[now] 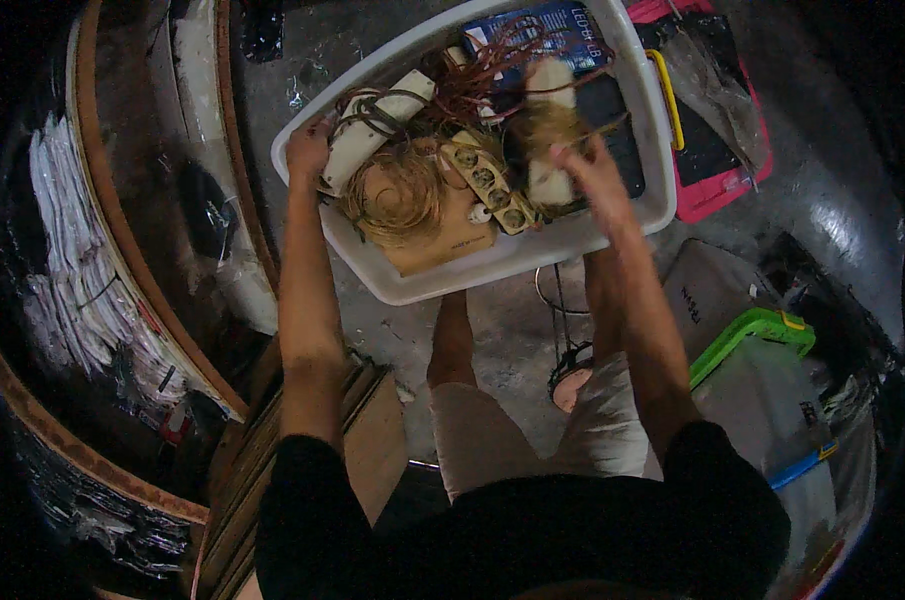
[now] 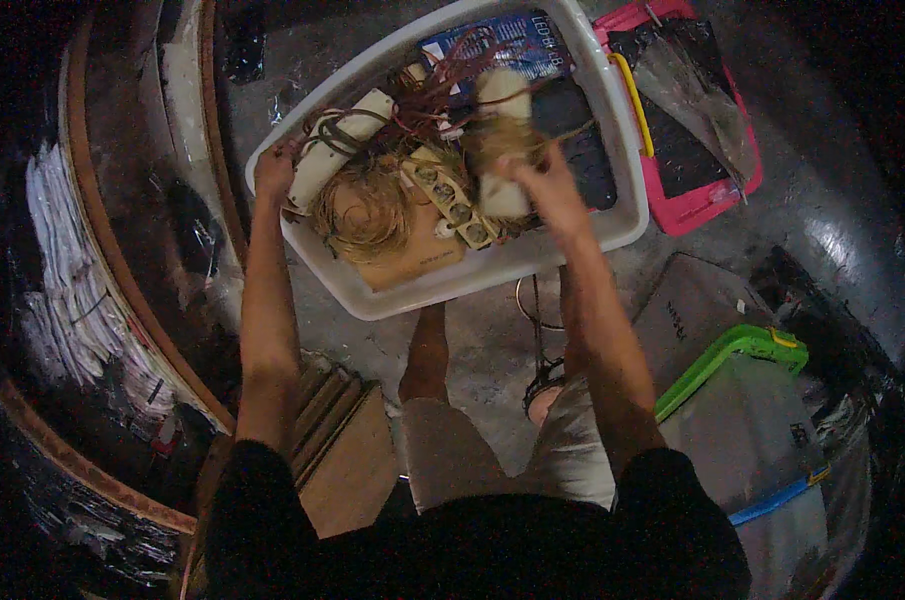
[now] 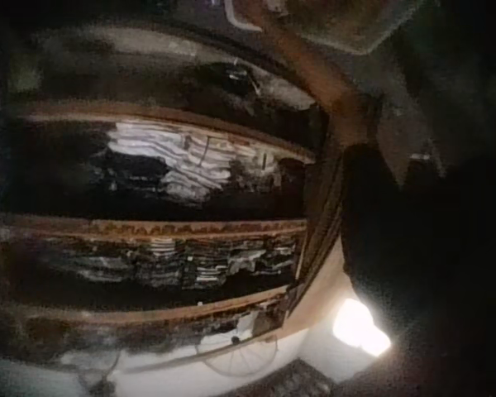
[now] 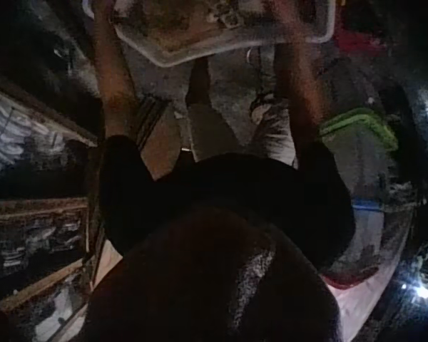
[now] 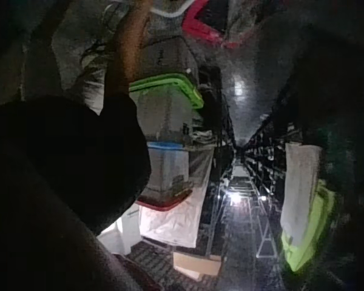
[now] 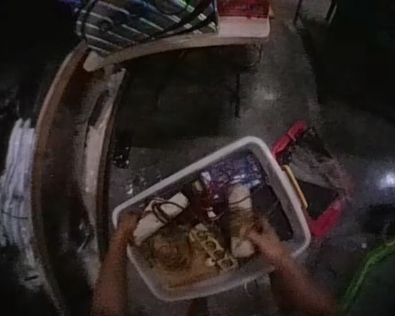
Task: The person organizes various household items including cables, lightbulb boxes, and packaged materials by transferring them between plastic storage bins.
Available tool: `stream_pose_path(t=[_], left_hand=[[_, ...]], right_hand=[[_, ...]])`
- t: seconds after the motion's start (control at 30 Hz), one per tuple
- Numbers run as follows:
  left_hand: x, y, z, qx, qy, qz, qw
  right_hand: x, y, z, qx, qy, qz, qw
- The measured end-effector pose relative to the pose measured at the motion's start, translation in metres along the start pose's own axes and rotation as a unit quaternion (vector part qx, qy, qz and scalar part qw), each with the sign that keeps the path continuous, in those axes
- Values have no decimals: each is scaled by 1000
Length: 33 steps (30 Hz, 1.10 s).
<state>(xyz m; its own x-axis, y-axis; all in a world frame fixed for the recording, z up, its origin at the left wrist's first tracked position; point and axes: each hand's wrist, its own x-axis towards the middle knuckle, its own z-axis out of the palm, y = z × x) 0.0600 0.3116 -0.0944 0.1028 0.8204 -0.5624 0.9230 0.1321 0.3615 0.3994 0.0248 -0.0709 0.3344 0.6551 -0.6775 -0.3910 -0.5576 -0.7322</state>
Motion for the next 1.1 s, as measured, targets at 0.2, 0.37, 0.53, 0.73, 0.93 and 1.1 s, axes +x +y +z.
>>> stream_pose_path(t=[0.2,0.37,0.53,0.73,0.93,1.1], left_hand=[[-63,51,3,-50,172,103,978],[-126,121,18,-56,174,143,973],[-148,141,56,-18,166,233,958],[-207,127,146,40,12,253,967],[-237,162,225,50,-35,307,950],[-227,183,229,238,-198,339,889]], right_hand=[[-3,10,109,17,-95,-16,995],[46,-3,177,-52,12,0,999],[32,13,131,-234,-102,17,967],[-43,35,-19,-260,157,-58,951],[0,86,-94,-440,292,35,849],[2,101,-83,-433,325,8,841]])
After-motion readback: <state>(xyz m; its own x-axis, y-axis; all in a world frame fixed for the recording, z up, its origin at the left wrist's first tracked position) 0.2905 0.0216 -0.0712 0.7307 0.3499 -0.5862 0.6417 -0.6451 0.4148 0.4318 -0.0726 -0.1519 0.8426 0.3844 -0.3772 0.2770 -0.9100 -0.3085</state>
